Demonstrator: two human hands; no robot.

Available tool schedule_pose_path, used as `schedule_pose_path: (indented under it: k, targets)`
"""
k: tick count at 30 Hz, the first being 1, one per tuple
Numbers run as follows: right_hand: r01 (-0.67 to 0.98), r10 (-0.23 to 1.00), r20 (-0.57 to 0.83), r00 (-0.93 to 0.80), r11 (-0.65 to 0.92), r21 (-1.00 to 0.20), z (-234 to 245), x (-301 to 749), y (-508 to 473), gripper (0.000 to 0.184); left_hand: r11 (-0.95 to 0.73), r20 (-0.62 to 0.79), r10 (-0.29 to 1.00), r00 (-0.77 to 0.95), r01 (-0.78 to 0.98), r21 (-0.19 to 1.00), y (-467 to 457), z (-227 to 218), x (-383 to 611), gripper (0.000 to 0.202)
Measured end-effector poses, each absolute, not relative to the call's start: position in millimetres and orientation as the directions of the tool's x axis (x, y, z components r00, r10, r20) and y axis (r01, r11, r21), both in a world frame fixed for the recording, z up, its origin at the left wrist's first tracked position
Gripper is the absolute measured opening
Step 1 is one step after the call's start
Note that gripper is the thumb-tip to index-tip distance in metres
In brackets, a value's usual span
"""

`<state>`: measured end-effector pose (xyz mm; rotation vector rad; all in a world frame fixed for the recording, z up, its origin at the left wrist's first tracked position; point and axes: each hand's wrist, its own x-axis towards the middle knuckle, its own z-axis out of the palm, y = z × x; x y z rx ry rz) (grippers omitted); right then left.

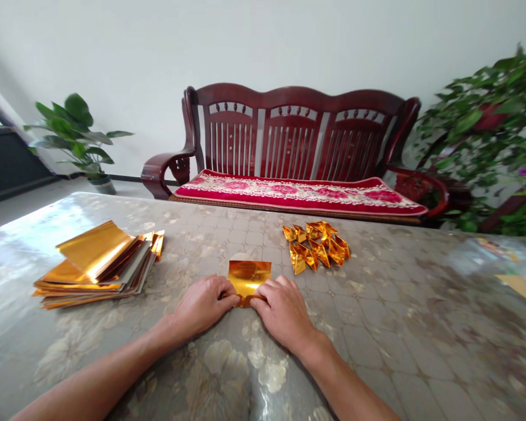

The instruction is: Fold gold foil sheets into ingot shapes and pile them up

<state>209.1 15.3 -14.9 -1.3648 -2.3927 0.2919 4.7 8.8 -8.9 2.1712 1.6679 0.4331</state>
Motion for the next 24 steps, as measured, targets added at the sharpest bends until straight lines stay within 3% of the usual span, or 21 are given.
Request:
schedule_pose_path:
  k: [5,11,24]
  targets:
    - [0.783,0.867,0.202,-0.456,0.499,-0.372,-14.2,207.8,16.9,0.019,-0.213,0.017,0.973,0.229,0.871,0.443,10.2,-5.3,5.5,0.023]
    - [0.817,0.918,0.184,-0.353,0.398,-0.417,-13.4,208.8,18.1,0.007,-0.178,0.004,0.981,0.196,0.878,0.443,11.0,-6.7,3.6,0.022]
    - [0.836,0.92,0.189,-0.344,0.392,-0.385,-16.8,211.9,20.1,0.012,-0.156,-0.024,0.983,0.182,0.9,0.408,13.2,-6.1,-2.3,0.033]
